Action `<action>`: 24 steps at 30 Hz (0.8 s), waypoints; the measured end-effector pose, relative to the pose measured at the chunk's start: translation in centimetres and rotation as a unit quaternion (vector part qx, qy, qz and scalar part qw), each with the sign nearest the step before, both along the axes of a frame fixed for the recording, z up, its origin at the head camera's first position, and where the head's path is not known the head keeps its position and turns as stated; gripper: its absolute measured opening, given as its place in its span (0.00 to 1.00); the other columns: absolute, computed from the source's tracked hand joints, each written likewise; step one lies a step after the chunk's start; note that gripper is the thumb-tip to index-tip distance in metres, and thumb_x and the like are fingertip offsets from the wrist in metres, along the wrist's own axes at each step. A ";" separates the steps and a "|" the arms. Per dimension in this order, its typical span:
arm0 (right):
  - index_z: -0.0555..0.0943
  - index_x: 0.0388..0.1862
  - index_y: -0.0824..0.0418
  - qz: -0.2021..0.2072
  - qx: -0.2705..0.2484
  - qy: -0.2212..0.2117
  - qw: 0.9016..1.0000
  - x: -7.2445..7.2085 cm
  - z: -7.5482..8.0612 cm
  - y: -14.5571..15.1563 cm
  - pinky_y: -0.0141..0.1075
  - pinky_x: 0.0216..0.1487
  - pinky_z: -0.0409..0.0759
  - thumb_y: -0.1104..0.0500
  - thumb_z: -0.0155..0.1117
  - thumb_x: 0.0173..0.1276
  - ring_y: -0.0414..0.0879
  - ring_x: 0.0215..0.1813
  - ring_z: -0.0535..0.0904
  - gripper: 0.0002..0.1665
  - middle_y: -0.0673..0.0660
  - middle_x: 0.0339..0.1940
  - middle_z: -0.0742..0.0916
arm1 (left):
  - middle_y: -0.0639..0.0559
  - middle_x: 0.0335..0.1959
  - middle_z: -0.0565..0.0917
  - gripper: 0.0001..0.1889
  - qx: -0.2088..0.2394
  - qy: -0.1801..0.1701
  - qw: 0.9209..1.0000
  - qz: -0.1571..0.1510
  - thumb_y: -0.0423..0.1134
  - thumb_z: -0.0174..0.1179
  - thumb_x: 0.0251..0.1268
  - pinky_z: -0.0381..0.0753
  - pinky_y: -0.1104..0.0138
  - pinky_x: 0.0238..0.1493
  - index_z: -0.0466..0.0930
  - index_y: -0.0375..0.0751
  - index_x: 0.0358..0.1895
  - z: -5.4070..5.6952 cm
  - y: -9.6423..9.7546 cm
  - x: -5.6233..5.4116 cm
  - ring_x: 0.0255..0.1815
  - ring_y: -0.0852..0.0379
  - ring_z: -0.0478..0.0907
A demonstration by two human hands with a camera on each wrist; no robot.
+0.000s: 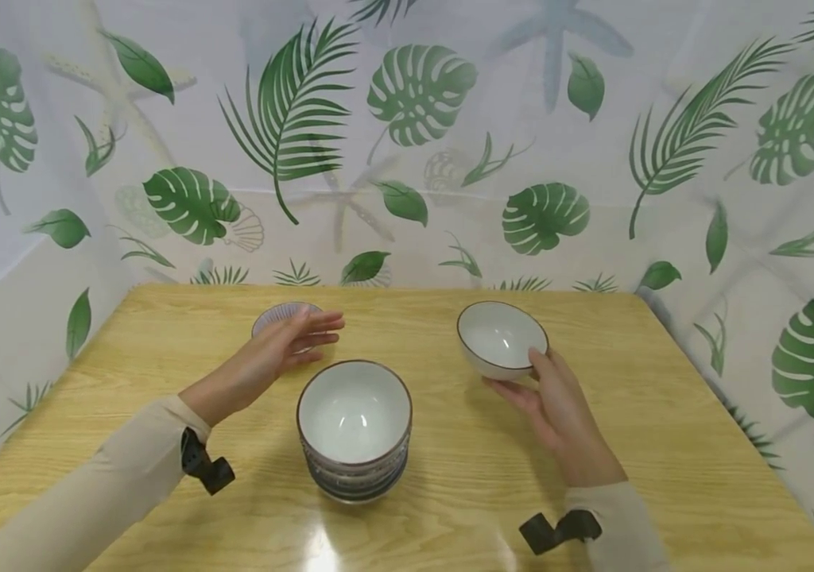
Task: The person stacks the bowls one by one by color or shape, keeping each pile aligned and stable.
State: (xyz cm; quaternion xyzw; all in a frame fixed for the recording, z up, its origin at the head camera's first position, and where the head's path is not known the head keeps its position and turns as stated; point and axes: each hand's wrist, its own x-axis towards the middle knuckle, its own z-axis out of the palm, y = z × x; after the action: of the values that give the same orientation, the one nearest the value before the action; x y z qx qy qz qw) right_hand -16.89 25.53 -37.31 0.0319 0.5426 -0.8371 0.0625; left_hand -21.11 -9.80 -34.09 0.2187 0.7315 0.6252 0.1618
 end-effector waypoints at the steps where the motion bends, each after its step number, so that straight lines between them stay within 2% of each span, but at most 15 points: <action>1: 0.35 0.79 0.56 0.002 0.007 0.009 1.000 0.1 0.3 -0.3 0.43 0.58 0.77 0.51 0.39 0.79 0.45 0.49 0.81 0.39 0.57 0.62 0.60 | 0.44 0.71 0.65 0.29 0.001 0.001 1.000 0.000 0.52 0.30 0.80 0.61 0.54 0.71 0.61 0.37 0.71 0.0 0.0 0.0 0.71 0.47 0.62; 9: 0.44 0.78 0.60 0.021 0.065 0.076 0.995 0.9 2.6 -2.8 0.40 0.54 0.80 0.48 0.42 0.78 0.48 0.48 0.83 0.38 0.60 0.63 0.62 | 0.45 0.71 0.65 0.29 0.000 0.000 1.000 0.000 0.53 0.30 0.80 0.63 0.55 0.70 0.62 0.38 0.71 -0.2 0.4 -0.1 0.70 0.47 0.63; 14: 0.48 0.78 0.60 0.035 0.070 0.089 0.993 1.4 3.7 -4.0 0.40 0.53 0.80 0.46 0.43 0.78 0.49 0.48 0.83 0.37 0.60 0.62 0.64 | 0.45 0.71 0.65 0.28 0.001 -0.001 1.000 -0.001 0.52 0.31 0.80 0.63 0.55 0.70 0.61 0.38 0.71 -0.2 0.4 -0.1 0.70 0.47 0.63; 20: 0.50 0.77 0.60 0.053 0.075 0.109 0.990 2.0 4.7 -5.3 0.42 0.53 0.80 0.47 0.43 0.78 0.51 0.47 0.84 0.36 0.60 0.62 0.67 | 0.44 0.71 0.65 0.30 0.009 0.025 1.000 -0.017 0.55 0.31 0.79 0.62 0.54 0.70 0.60 0.39 0.72 -0.2 0.3 -0.1 0.71 0.47 0.62; 24: 0.50 0.77 0.62 0.066 0.068 0.121 0.988 2.2 5.1 -5.9 0.42 0.53 0.79 0.48 0.43 0.78 0.51 0.47 0.84 0.35 0.60 0.61 0.69 | 0.46 0.70 0.67 0.30 0.014 0.038 0.999 -0.024 0.56 0.30 0.79 0.62 0.55 0.71 0.63 0.40 0.71 0.0 0.5 -0.1 0.71 0.51 0.63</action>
State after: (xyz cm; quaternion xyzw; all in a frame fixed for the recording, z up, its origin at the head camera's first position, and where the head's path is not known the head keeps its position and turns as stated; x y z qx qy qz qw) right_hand -14.66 19.67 -32.17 -0.1013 0.6031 -0.7897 0.0492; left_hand -21.19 -9.25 -34.13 0.2619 0.7228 0.6227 0.1454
